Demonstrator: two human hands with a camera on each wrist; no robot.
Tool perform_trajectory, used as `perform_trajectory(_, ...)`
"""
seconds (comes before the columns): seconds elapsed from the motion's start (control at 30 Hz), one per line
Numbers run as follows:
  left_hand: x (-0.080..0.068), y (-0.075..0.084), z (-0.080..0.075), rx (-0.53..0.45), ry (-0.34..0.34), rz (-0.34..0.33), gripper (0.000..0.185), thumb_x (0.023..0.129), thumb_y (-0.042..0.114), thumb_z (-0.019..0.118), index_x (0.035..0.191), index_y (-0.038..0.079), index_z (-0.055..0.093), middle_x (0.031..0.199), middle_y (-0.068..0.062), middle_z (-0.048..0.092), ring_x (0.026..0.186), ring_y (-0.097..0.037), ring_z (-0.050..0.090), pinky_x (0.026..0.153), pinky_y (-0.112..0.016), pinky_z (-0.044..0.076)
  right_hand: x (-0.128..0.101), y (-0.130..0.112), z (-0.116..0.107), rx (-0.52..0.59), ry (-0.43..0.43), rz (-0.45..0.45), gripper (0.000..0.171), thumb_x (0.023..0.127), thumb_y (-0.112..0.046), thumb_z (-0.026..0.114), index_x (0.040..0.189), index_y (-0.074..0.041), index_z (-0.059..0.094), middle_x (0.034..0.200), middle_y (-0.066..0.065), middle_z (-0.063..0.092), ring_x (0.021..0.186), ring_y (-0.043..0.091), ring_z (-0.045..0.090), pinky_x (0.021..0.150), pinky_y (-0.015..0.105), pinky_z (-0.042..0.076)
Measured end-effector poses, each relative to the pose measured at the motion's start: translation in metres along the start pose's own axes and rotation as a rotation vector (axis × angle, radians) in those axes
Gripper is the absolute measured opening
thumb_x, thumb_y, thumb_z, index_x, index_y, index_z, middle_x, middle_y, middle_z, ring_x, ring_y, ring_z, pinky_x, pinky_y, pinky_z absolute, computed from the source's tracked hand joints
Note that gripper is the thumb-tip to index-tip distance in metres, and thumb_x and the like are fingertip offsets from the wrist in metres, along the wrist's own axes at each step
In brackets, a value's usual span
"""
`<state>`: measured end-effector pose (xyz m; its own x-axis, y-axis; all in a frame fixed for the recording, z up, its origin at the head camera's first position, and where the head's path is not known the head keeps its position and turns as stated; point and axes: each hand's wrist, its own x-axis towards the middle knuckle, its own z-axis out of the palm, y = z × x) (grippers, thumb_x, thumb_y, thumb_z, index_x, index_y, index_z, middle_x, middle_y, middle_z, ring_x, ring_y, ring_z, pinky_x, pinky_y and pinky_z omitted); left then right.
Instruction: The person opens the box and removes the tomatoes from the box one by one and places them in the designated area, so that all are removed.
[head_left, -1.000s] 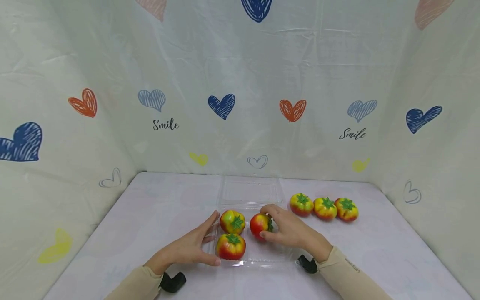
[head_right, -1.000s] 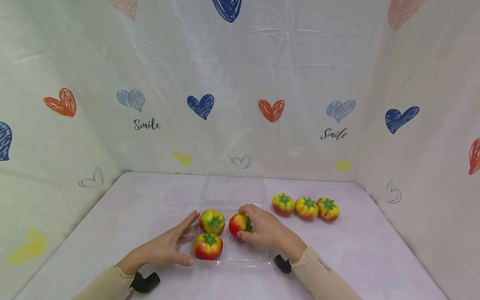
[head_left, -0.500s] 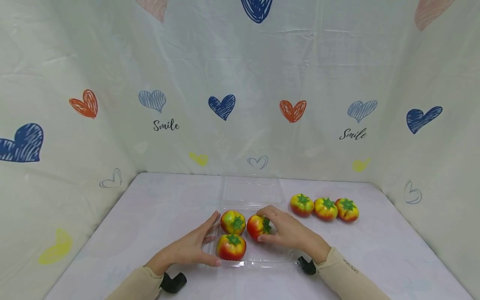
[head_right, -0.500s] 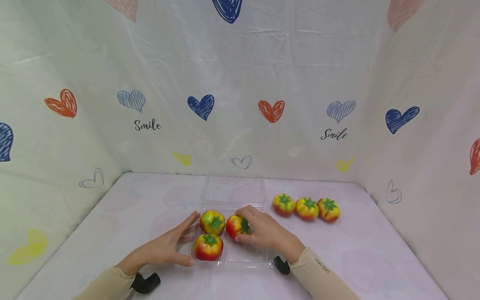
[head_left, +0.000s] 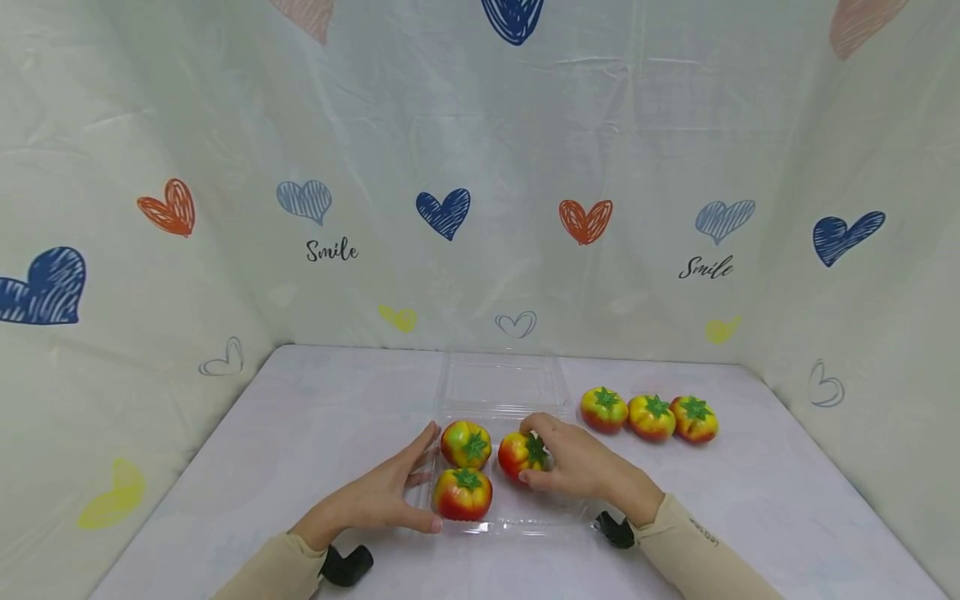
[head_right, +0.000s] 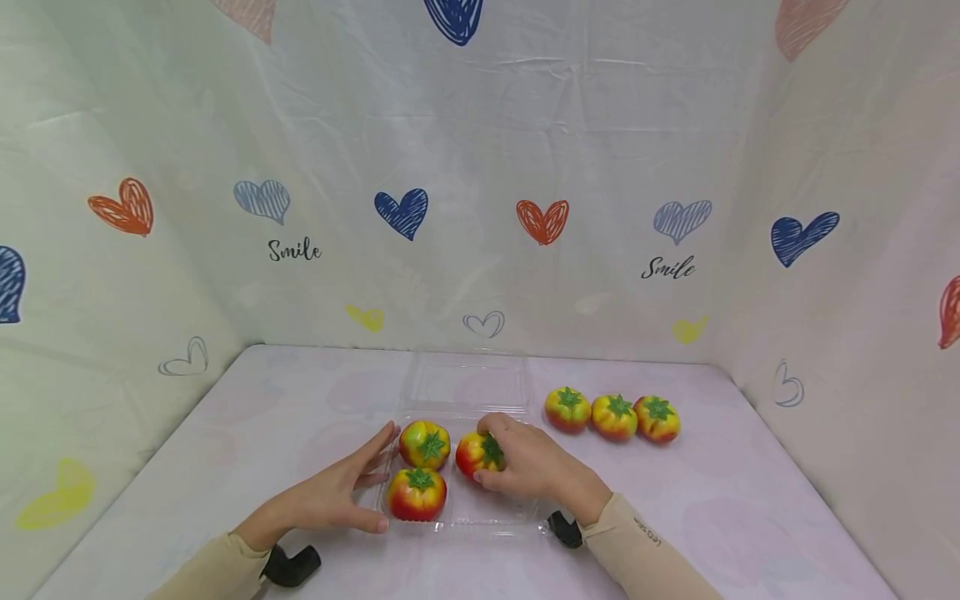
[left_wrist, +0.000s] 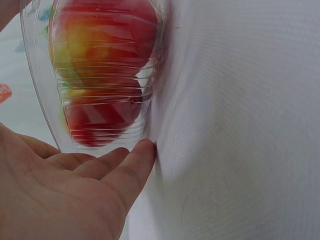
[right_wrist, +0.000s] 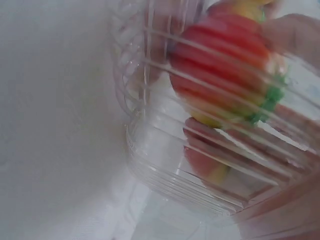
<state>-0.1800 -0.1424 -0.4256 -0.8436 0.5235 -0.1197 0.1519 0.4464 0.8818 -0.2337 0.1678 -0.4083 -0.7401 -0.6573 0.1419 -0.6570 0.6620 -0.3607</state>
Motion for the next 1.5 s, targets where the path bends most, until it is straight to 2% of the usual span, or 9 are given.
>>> perform_trajectory(0.27, -0.001, -0.001, 0.000, -0.013, -0.008, -0.001, 0.119, 0.074, 0.034, 0.081, 0.154, 0.013, -0.004, 0.160, -0.013, 0.004, 0.137, -0.036, 0.034, 0.105, -0.044, 0.039, 0.001, 0.002, 0.004, -0.013, 0.015, -0.080, 0.047, 0.086, -0.045, 0.067, 0.124, -0.021, 0.053, 0.121, -0.007, 0.053, 0.101, 0.011, 0.056, 0.092, 0.035, 0.050)
perform_trajectory(0.8, -0.001, 0.000, -0.001, -0.008, -0.009, 0.012, 0.118, 0.075, 0.032, 0.082, 0.154, 0.012, -0.004, 0.160, -0.013, 0.004, 0.137, -0.036, 0.034, 0.105, -0.045, 0.038, 0.002, 0.000, 0.006, -0.015, 0.032, -0.124, 0.048, 0.084, -0.042, 0.070, 0.124, -0.020, 0.054, 0.121, -0.007, 0.052, 0.103, 0.010, 0.055, 0.094, 0.033, 0.050)
perform_trajectory(1.03, -0.001, 0.000, -0.001, -0.003, -0.009, 0.008, 0.118, 0.075, 0.032, 0.081, 0.154, 0.012, -0.004, 0.160, -0.014, 0.004, 0.136, -0.037, 0.036, 0.105, -0.045, 0.039, 0.001, 0.000, 0.004, -0.001, 0.026, -0.094, 0.050, 0.085, -0.041, 0.069, 0.128, -0.022, 0.052, 0.125, -0.007, 0.050, 0.106, 0.010, 0.054, 0.095, 0.033, 0.049)
perform_trajectory(1.3, -0.001, -0.001, 0.000, -0.010, -0.009, 0.013, 0.118, 0.075, 0.032, 0.082, 0.154, 0.011, -0.004, 0.160, -0.013, 0.003, 0.137, -0.037, 0.033, 0.105, -0.045, 0.038, -0.001, -0.001, -0.003, 0.014, 0.071, -0.102, 0.051, 0.084, -0.039, 0.070, 0.129, -0.021, 0.052, 0.128, -0.005, 0.050, 0.109, 0.011, 0.053, 0.096, 0.036, 0.049)
perform_trajectory(1.5, 0.000, 0.000, 0.000, 0.001, -0.005, 0.016, 0.118, 0.075, 0.032, 0.082, 0.154, 0.010, -0.004, 0.160, -0.015, 0.004, 0.136, -0.038, 0.034, 0.104, -0.045, 0.040, -0.003, 0.000, -0.006, 0.002, 0.085, -0.087, 0.051, 0.084, -0.040, 0.070, 0.130, -0.024, 0.052, 0.129, -0.009, 0.049, 0.111, 0.009, 0.052, 0.098, 0.035, 0.048)
